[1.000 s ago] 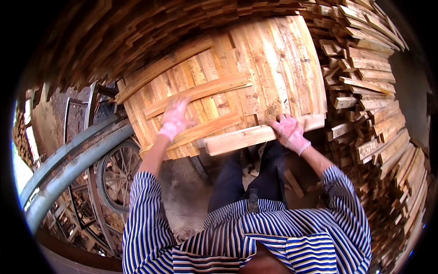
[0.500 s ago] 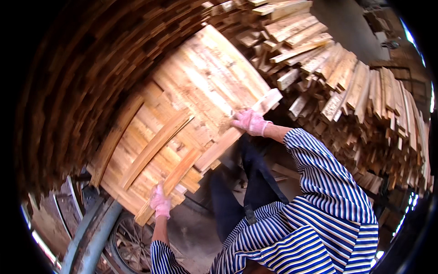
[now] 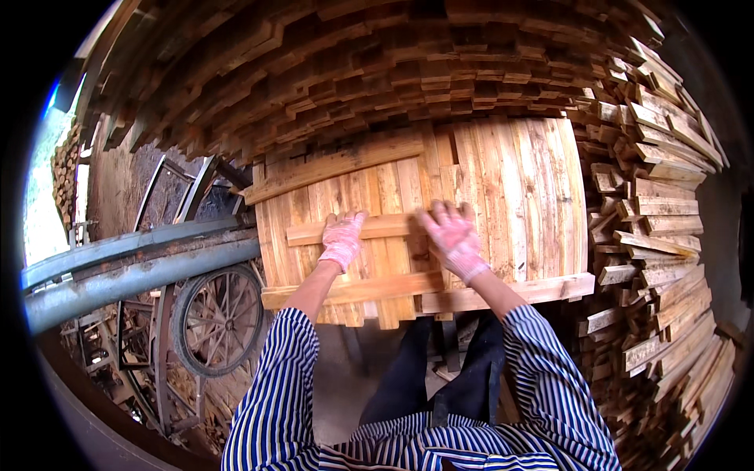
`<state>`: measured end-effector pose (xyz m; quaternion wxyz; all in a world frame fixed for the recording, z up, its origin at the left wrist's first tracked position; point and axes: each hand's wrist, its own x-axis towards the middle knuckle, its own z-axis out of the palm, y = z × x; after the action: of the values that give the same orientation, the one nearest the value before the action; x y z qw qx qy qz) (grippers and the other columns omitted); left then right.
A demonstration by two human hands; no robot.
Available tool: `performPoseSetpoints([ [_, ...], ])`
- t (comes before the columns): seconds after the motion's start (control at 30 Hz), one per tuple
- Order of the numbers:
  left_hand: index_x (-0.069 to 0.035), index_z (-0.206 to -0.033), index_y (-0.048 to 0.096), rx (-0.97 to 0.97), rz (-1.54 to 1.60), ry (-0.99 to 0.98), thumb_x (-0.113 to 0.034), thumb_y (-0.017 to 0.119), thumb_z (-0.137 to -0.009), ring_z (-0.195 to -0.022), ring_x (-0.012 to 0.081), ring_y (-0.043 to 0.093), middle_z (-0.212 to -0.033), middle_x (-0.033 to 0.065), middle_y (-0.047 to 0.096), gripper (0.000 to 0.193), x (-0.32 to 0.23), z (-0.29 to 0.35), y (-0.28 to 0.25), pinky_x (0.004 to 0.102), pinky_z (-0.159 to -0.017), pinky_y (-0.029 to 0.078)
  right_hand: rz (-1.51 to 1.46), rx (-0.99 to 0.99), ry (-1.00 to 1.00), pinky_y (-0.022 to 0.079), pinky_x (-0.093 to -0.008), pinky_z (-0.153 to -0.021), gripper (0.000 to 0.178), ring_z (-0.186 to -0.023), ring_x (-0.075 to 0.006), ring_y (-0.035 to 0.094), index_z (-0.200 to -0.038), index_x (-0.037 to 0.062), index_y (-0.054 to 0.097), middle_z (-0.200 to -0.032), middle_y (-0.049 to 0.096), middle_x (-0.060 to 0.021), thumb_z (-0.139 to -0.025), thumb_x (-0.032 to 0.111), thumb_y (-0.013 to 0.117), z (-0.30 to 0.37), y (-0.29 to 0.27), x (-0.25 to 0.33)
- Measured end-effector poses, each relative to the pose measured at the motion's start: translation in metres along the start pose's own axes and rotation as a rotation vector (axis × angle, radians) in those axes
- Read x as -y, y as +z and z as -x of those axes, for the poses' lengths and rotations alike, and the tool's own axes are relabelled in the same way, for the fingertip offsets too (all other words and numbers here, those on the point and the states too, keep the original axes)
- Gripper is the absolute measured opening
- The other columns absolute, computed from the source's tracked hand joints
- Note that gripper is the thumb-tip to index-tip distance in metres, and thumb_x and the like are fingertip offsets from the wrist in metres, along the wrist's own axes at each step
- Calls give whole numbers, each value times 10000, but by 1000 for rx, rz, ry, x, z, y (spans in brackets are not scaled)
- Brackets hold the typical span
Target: The person repeatedly picks up small stacks of wooden planks from a large pile and places them onto a wooden pallet. They wear pink gloves and a striped shirt while working in a warehouse environment.
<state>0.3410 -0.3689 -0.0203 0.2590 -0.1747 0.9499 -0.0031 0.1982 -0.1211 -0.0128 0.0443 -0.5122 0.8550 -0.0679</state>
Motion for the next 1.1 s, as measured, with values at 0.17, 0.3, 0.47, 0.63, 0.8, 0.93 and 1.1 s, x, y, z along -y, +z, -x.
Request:
performPoseSetpoints([
  [0.17,-204,-1474,472,31,125,32,-273,798,-824,-1360,347,515,-1468,147,539,731,6,-3,28,435,-1155,404,-234,353,33,351,-543,-1132,450,-1222,-286,621,-1368,187,565,-1263,660,-113,-924,161,634,-37,5,2],
  [0.3,-210,-1461,479,112,105,48,-271,803,-812,-1336,339,534,-1430,141,556,728,-22,-15,12,433,-1123,436,-153,264,74,381,-525,-1074,434,-1205,-264,629,-1329,189,589,-1242,671,-88,-902,195,671,-18,23,-14],
  [0.47,-211,-1440,497,120,55,11,-298,807,-800,-1310,339,555,-1407,132,568,717,-17,-11,7,439,-1095,456,-166,289,37,417,-515,-1026,476,-1190,-261,640,-1293,177,604,-1228,682,-80,-841,200,755,-41,19,5],
  [0.63,-203,-1477,487,100,85,68,-344,834,-794,-1331,344,545,-1441,136,561,779,-48,-23,-14,437,-1110,449,-215,233,24,455,-439,-987,433,-1136,-263,655,-1218,115,635,-1161,680,-101,-801,139,749,-49,35,3],
  [0.8,-89,-1524,419,-346,663,106,-360,901,-733,-1382,353,489,-1484,175,524,965,11,-49,-15,409,-1159,400,-90,25,-46,435,-496,-1048,445,-1029,-268,672,-1221,169,633,-1036,672,-72,-787,112,714,-54,4,-95],
  [0.93,-55,-1579,336,-349,193,-265,-349,867,-715,-1446,401,406,-1576,233,423,1056,105,-79,-6,424,-1206,339,62,179,115,406,-543,-1065,420,-1059,-254,681,-1220,193,647,-1055,688,-60,-811,108,694,-68,-7,-198],
  [1.1,-67,-1515,408,-105,69,-271,-114,679,-720,-1387,446,458,-1488,281,496,841,152,-116,-1,461,-1159,400,132,137,151,402,-545,-1059,435,-1031,-253,660,-1209,212,631,-977,657,-51,-798,78,680,-87,11,-264],
])
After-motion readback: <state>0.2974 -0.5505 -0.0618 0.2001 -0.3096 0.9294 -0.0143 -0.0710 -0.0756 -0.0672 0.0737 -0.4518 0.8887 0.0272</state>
